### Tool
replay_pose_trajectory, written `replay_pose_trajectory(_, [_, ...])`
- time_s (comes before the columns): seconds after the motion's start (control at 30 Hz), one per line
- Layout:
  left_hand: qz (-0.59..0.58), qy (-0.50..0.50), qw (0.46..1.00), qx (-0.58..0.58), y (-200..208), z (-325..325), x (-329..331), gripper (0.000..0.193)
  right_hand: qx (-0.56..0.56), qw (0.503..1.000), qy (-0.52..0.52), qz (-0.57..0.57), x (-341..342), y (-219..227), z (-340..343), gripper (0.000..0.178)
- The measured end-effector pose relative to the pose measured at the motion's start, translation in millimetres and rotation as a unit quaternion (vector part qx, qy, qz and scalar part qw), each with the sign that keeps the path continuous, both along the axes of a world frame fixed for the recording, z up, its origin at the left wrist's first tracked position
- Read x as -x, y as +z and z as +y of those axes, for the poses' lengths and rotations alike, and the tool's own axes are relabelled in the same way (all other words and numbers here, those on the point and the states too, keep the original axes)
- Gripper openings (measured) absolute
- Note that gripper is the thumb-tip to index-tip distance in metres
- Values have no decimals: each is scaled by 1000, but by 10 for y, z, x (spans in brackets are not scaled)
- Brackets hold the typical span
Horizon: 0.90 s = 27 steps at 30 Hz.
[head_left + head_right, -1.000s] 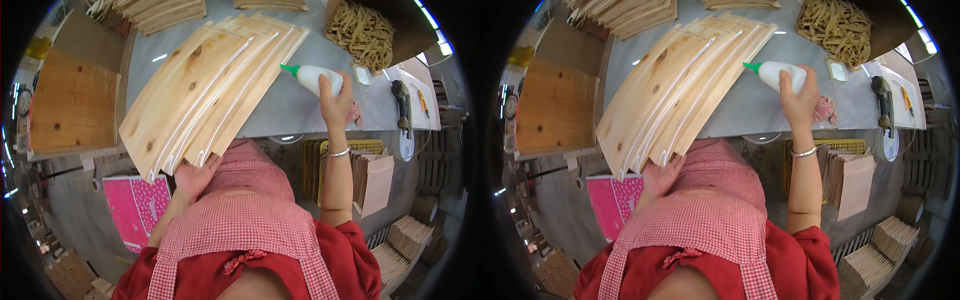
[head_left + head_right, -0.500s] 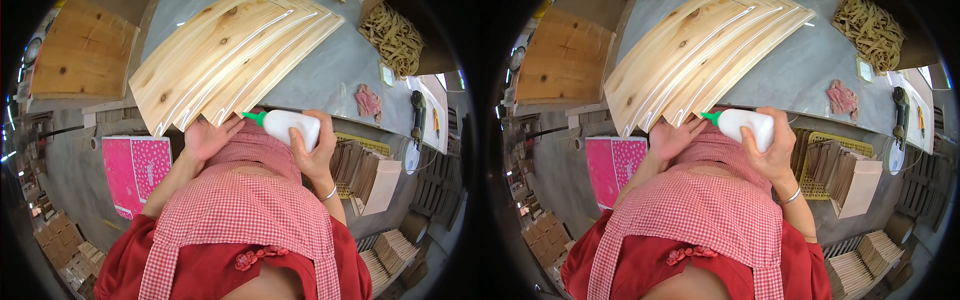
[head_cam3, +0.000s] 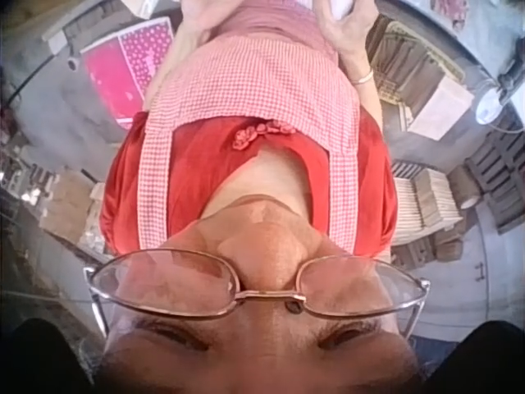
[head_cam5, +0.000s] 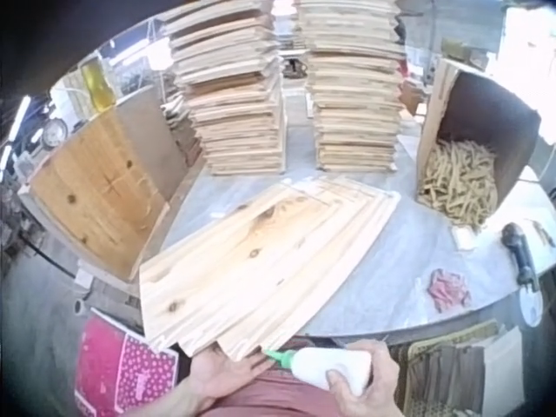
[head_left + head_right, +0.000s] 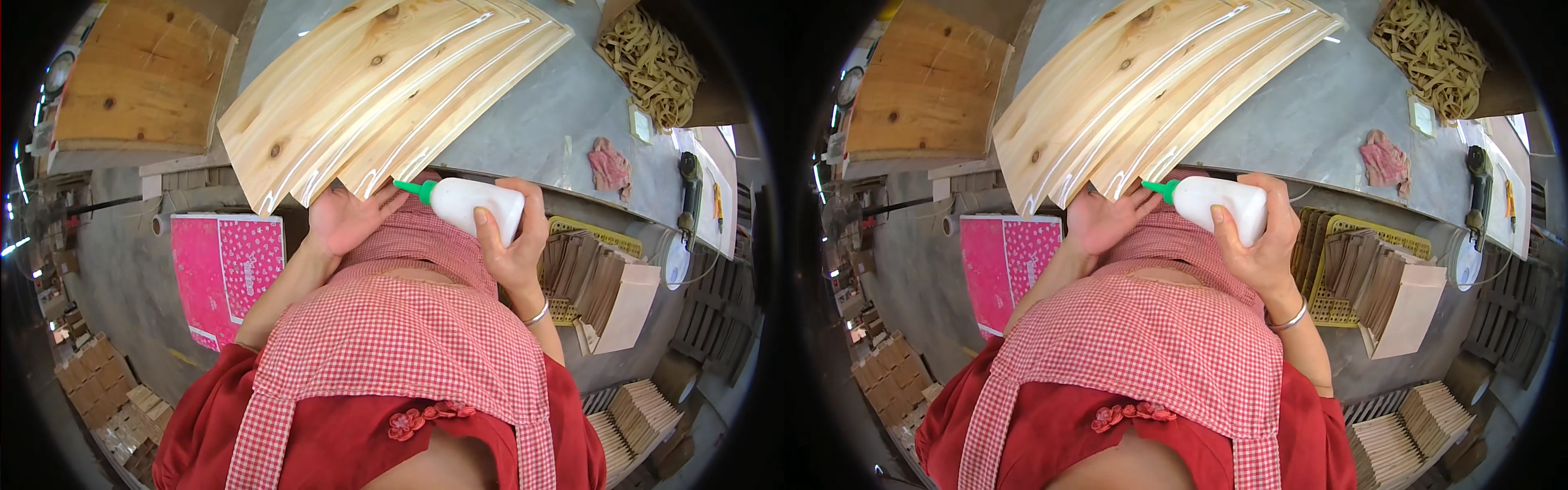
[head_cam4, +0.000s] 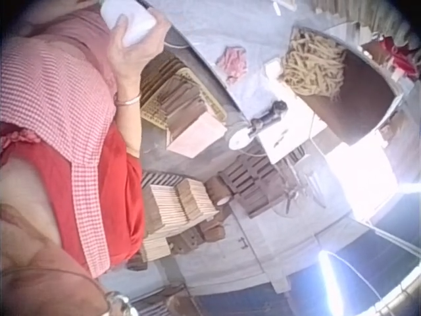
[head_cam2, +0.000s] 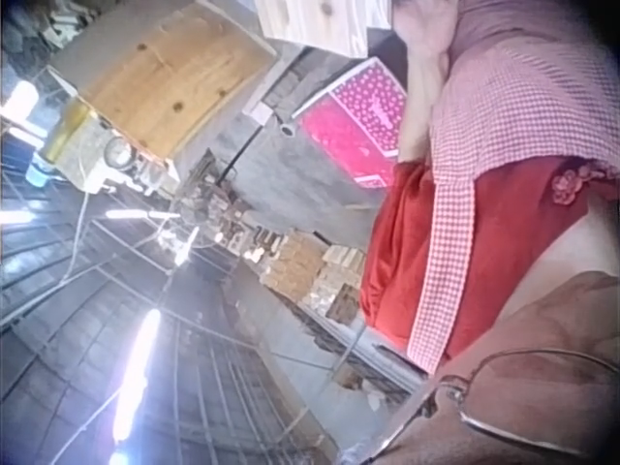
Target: Assembling wooden boxes by applying glue to side panels, joining them, and securing the structure with rubber bands.
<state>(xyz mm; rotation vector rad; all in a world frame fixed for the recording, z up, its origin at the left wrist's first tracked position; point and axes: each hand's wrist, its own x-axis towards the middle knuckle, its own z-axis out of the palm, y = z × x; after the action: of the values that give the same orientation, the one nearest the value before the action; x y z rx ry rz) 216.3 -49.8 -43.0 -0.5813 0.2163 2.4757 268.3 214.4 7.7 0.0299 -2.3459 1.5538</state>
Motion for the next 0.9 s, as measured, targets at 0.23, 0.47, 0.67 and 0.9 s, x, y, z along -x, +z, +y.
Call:
replay_pose_trajectory(0.23, [-44,4,998,41,-158,-52,-24,70,212,961,-176,34,98,-168,515,35])
replay_pose_trajectory(0.47, [-63,17,997,52,-224,-73,-53,64,25,906,-415,82,346,-379,1843,39])
replay_pose_trajectory(0.67, [-31,-4,999,28,-419,-169,-60,62,-91,863,-492,64,640,-686,2650,45])
replay_pose_trajectory(0.9, [-45,135,987,80,-537,-733,-50,73,-268,822,-502,-37,603,-636,2797,43])
